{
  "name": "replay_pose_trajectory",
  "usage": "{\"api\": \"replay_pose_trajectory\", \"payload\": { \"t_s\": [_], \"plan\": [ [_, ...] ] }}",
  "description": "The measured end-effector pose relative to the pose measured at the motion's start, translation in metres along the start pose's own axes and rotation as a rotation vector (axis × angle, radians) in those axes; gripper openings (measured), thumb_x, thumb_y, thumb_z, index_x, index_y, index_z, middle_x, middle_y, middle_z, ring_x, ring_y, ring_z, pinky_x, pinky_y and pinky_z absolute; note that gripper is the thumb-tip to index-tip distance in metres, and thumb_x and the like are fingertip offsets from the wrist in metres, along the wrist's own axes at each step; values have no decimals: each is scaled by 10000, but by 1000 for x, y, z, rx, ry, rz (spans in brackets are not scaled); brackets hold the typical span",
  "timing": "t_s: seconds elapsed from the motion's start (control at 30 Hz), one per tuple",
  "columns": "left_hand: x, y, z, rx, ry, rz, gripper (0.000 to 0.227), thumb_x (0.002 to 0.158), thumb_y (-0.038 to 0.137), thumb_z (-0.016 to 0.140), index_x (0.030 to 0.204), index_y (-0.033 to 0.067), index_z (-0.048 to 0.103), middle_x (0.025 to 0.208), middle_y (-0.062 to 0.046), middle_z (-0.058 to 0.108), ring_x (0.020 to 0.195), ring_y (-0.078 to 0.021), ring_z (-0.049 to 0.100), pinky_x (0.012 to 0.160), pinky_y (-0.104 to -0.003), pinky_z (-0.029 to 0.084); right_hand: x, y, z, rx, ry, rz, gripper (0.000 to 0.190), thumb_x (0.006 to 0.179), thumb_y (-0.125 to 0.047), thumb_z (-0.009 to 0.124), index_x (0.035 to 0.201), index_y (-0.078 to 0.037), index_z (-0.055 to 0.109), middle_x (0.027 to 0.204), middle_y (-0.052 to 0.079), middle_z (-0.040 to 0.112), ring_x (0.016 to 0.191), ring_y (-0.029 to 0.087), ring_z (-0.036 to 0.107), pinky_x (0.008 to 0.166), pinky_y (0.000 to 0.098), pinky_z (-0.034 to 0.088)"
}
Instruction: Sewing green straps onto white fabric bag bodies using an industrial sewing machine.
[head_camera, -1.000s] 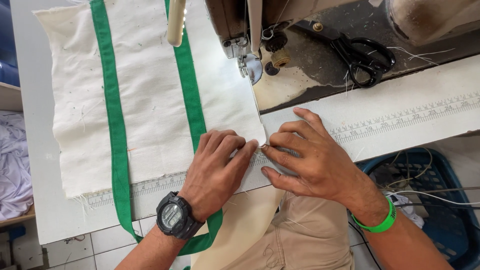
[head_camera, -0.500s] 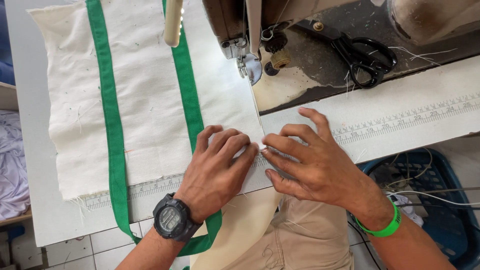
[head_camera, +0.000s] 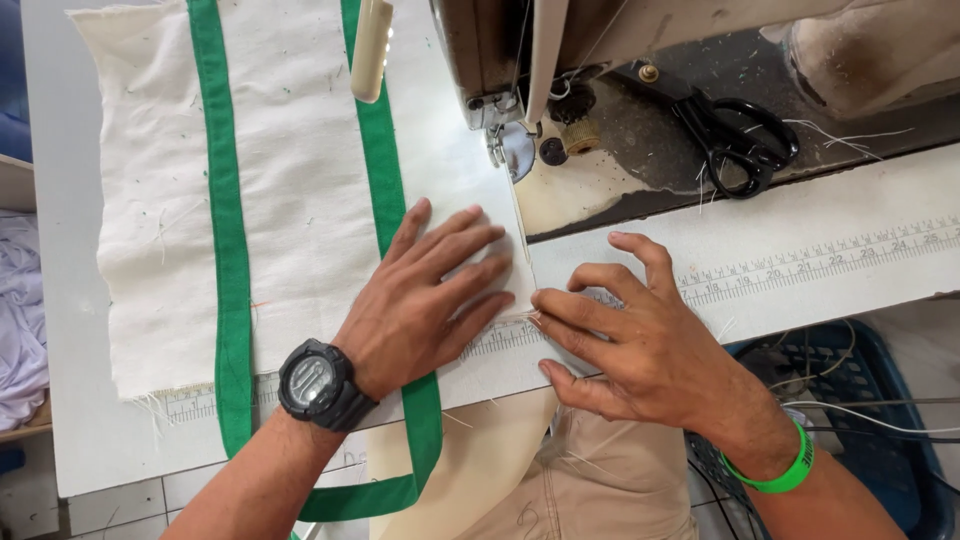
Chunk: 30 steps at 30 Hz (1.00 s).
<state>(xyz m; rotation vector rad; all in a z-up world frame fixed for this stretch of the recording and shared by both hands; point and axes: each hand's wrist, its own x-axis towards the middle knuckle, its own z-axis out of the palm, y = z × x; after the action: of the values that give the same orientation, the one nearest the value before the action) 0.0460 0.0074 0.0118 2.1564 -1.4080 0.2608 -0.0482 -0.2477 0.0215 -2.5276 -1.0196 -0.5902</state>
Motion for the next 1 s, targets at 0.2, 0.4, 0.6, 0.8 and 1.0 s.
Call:
{"api": "replay_pose_trajectory", "payload": {
  "t_s": [0.2,0.4,0.6,0.8,1.0],
  "plan": [
    [-2,-2,4,-48,3,10,186,1092,176,740,1216,39,744,1403,-157,722,1420,-393,653,1286,-704,291,3,2,0,-21,9,-25,240,974,-285,802,1035,-56,762,1181,2,709,1012,268,634,1078,638,445],
    [1,-8,3,-55,5,17,195,1076,178,771,1215,42,756,1394,-142,726,1413,-379,664,1279,-696,307,8,8,1,-54,-7,-51,278,979,-340,782,1004,-65,748,1136,-11,685,1029,277,624,1071,651,437],
    [7,-22,1,-63,-7,24,199,1081,195,751,1221,54,752,1384,-138,730,1408,-381,666,1255,-714,310,19,13,0,-85,-2,-37,286,1007,-360,755,1003,-74,754,1118,-19,671,1034,290,614,1092,645,423],
    [13,-40,2,-72,-8,33,167,1086,183,739,1214,76,752,1392,-119,722,1412,-372,662,1245,-719,310,26,23,2,-113,-34,-22,336,1000,-406,778,1035,-72,758,1165,-9,689,1072,298,625,1115,643,404],
    [24,-64,2,-59,-30,41,158,1080,225,756,1190,112,760,1378,-75,732,1383,-342,668,1217,-672,327,37,35,6,-175,-56,-22,368,976,-430,786,1046,-73,736,1175,-8,663,1052,293,591,1127,626,414]
  ]
}}
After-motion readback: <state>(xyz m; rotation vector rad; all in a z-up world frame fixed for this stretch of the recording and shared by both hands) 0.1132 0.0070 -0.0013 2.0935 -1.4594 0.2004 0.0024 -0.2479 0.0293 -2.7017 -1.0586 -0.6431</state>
